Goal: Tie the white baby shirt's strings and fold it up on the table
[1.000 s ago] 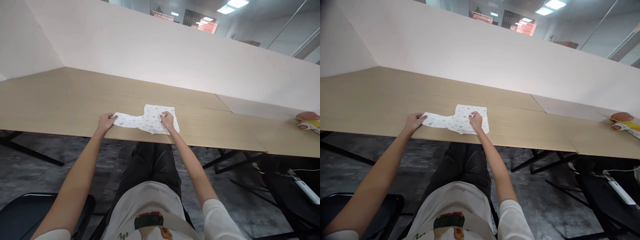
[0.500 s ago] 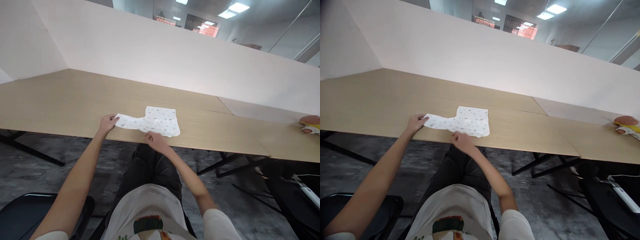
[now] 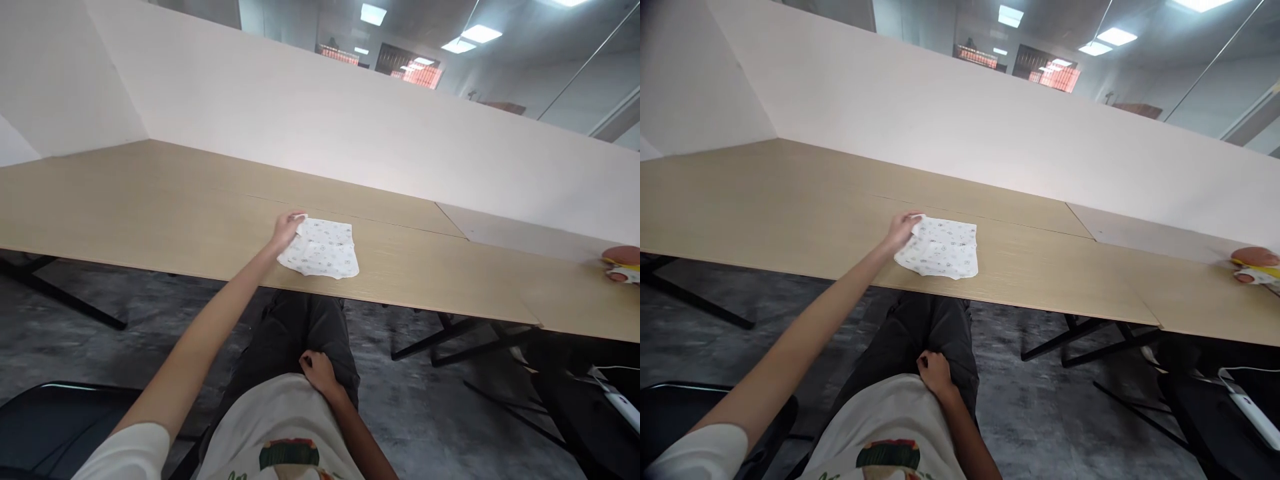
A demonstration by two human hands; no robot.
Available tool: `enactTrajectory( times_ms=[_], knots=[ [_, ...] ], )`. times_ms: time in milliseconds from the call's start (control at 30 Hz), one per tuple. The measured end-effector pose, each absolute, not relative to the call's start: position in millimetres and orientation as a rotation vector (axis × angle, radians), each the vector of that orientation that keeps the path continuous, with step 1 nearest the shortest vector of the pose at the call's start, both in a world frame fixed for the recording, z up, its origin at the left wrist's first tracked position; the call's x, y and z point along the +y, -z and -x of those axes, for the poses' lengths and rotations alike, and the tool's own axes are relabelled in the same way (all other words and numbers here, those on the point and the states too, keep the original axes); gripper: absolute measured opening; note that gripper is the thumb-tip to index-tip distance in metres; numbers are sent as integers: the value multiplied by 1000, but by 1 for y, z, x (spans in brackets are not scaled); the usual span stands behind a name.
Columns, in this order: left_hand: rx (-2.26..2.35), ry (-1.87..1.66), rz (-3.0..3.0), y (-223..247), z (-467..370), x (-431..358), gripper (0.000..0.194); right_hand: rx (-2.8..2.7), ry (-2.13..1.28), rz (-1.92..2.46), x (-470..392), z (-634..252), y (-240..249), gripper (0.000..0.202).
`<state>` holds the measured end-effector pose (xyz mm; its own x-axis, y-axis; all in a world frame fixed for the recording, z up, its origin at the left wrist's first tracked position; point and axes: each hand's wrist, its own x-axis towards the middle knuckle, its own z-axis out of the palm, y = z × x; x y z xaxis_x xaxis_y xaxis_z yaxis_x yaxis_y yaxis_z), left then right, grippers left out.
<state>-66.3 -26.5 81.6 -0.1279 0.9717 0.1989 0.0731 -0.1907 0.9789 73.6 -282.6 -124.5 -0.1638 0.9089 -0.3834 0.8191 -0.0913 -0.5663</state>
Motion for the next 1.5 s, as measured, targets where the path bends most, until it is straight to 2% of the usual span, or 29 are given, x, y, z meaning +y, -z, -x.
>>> enactTrajectory(
  times_ms=[233,367,467,567,767,967,1200,1367,1500],
  knots=[
    [1078,-777,-2140,-51,-3,-55,51,-1993,-1046,1853,-286,-72,132,28],
    [1004,-811,-2504,-41,28,-68,47,-1899,-931,1725,-286,-78,125,28],
    [1073,-906,-2559,-39,77,-77,37,-1819,-740,1562,-274,-99,96,30],
    [1148,-853,-2644,-33,120,-83,30,-1751,-414,1454,-244,-134,52,32],
    [1233,-730,-2769,-21,138,-83,33,-2022,5,1431,-159,-191,-6,37],
    [1224,-742,-2729,-23,132,-83,30,-2147,-47,1488,-139,-199,-12,32],
    [1285,-942,-2508,-55,141,-109,38,-1860,-138,1332,-164,-202,-47,27],
    [1474,-953,-2394,-85,125,-62,39,-1747,-109,1613,-101,-202,-81,29],
    [1692,-889,-2238,-71,105,-8,32,-1703,-169,1969,-39,-196,-76,30]
  ],
)
